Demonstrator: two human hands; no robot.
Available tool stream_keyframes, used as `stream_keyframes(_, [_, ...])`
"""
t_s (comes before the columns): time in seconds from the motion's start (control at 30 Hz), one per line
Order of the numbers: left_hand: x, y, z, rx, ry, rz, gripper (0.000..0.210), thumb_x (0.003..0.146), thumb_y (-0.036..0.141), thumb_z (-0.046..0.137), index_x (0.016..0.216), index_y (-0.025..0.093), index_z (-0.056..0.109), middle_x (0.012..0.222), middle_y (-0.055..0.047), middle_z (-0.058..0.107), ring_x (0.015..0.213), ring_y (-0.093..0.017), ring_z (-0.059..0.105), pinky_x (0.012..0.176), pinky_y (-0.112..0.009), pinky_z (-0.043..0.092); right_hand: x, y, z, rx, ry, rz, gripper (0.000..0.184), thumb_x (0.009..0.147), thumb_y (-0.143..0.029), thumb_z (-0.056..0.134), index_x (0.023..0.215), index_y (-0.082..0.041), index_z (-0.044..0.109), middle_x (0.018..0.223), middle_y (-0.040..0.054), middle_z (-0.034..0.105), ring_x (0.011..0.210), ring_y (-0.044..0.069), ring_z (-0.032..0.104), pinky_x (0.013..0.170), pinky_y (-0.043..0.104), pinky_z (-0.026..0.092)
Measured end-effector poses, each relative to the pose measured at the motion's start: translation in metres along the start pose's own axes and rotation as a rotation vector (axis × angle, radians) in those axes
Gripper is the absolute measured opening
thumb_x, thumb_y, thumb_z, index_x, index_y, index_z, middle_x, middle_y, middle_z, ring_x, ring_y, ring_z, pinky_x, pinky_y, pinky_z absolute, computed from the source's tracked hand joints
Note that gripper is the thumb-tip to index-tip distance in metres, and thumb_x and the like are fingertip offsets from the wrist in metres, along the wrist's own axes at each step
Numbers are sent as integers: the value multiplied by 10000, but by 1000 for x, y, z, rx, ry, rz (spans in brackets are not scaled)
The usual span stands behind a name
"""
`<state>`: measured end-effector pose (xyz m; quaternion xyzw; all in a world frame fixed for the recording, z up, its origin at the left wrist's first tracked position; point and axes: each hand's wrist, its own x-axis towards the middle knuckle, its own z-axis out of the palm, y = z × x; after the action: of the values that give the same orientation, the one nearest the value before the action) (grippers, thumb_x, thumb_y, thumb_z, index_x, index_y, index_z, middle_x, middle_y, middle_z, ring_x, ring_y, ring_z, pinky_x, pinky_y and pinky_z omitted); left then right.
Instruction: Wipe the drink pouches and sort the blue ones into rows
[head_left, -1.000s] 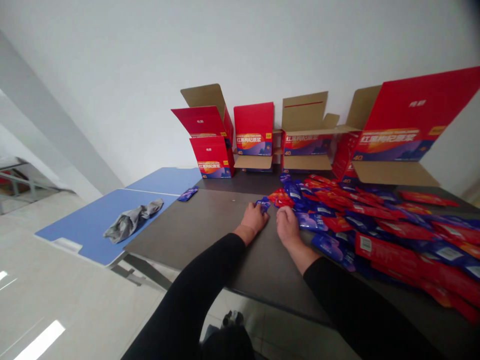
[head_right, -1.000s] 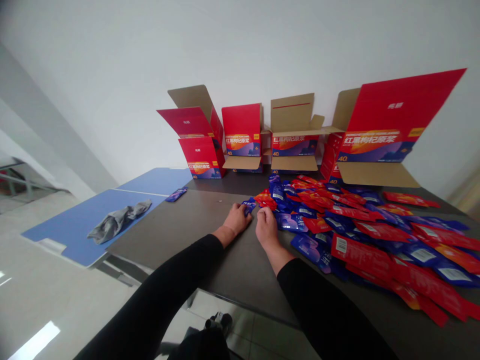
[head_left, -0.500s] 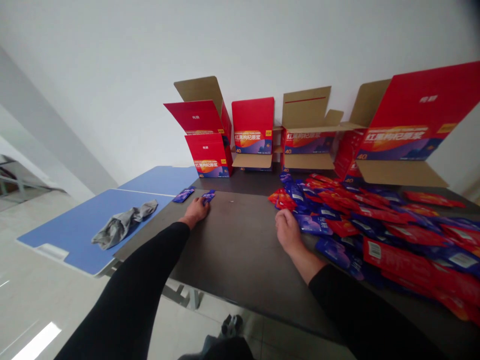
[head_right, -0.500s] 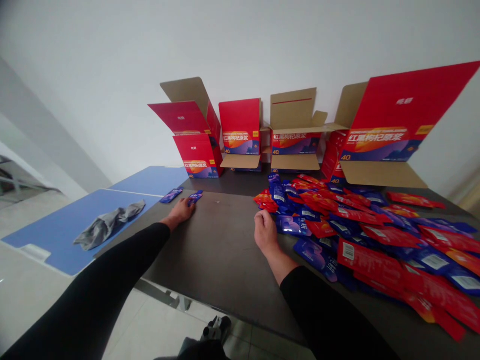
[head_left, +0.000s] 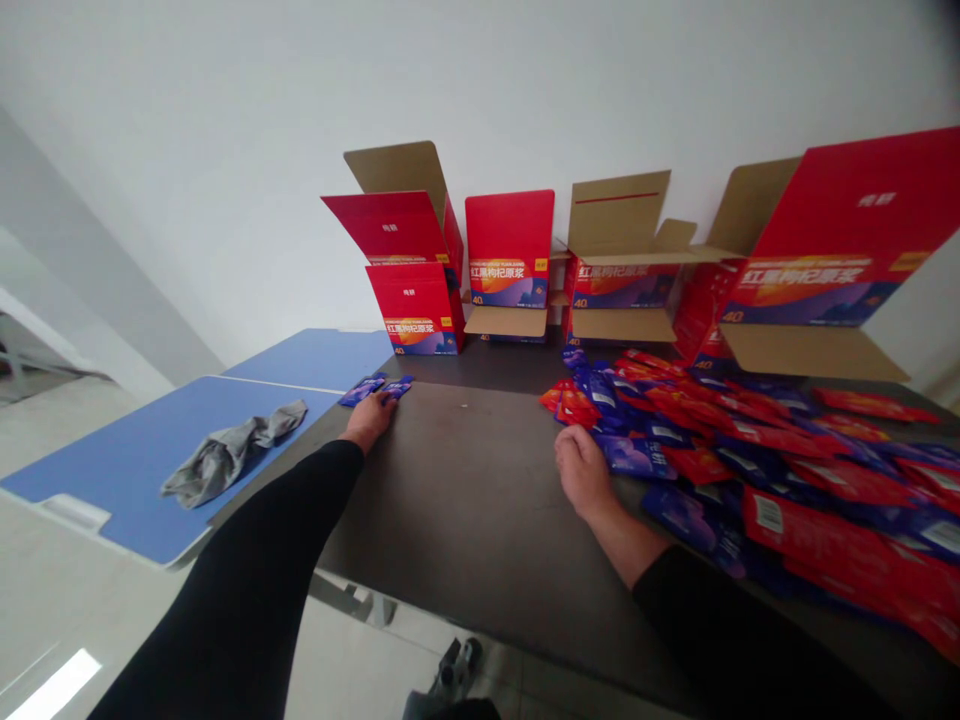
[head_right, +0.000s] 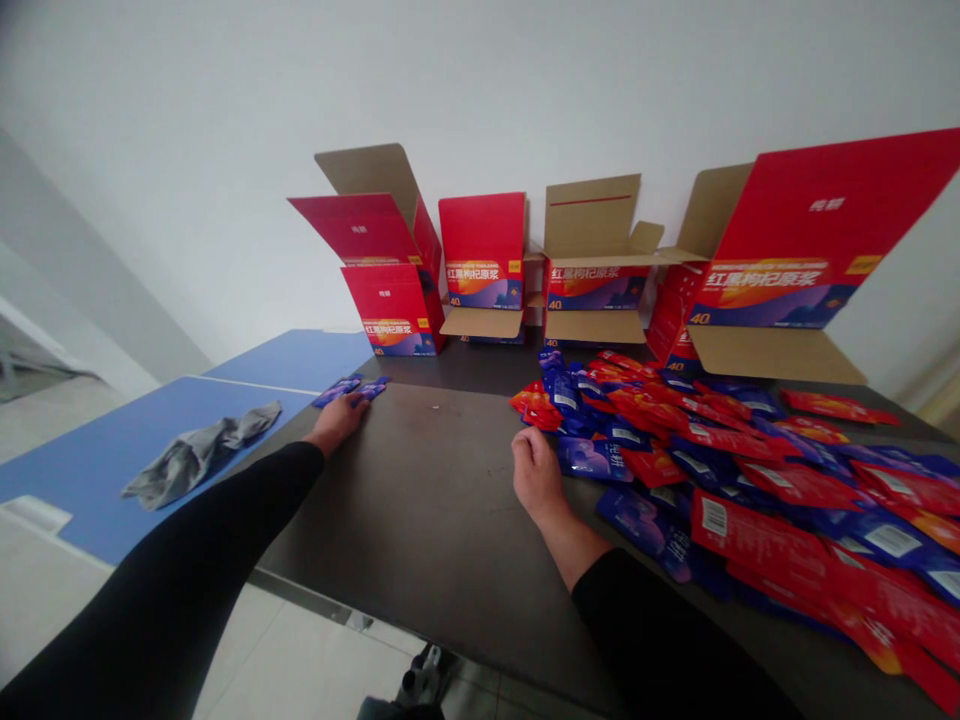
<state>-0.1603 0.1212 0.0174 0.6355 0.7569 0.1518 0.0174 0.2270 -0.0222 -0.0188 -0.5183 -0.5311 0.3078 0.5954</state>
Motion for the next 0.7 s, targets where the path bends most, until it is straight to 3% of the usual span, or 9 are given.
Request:
stream_keyframes(0.4, [11,-3,2,42,-10,0,427,964,356,441,1259,105,622,1231,-163,676,1112,-289,632,963,-369,464,0,-1,1,4,2,18,223,862,-428,450,719,-259,476,584,-13,483,579,181,460,509,294,352])
stream_keyframes(0.53, [7,0,3,57,67,66,429,943,350,480,1229,66,627,1248,-191,647,1175,-291,589,1034,-362,422,-1,-4,1,-5,-2,16,210,858,-411,450,716,-259,479,588,-12,483,590,184,464,523,297,355])
stream_keyframes(0.63, [-6,19,9,56,147,212,443,935,319,493,1257,38,609,1305,-198,597,1246,-301,531,1101,-372,366,-1,-8,0,-25,8,12,189,846,-384,445,709,-258,478,584,-14,482,597,188,465,540,301,357])
stream_keyframes(0.7, [-21,46,14,23,132,299,420,945,324,476,1221,52,637,1270,-190,613,1223,-306,540,1093,-389,375,-1,-11,0,-48,14,-5,179,836,-365,438,697,-257,468,582,-16,479,602,187,464,550,299,353])
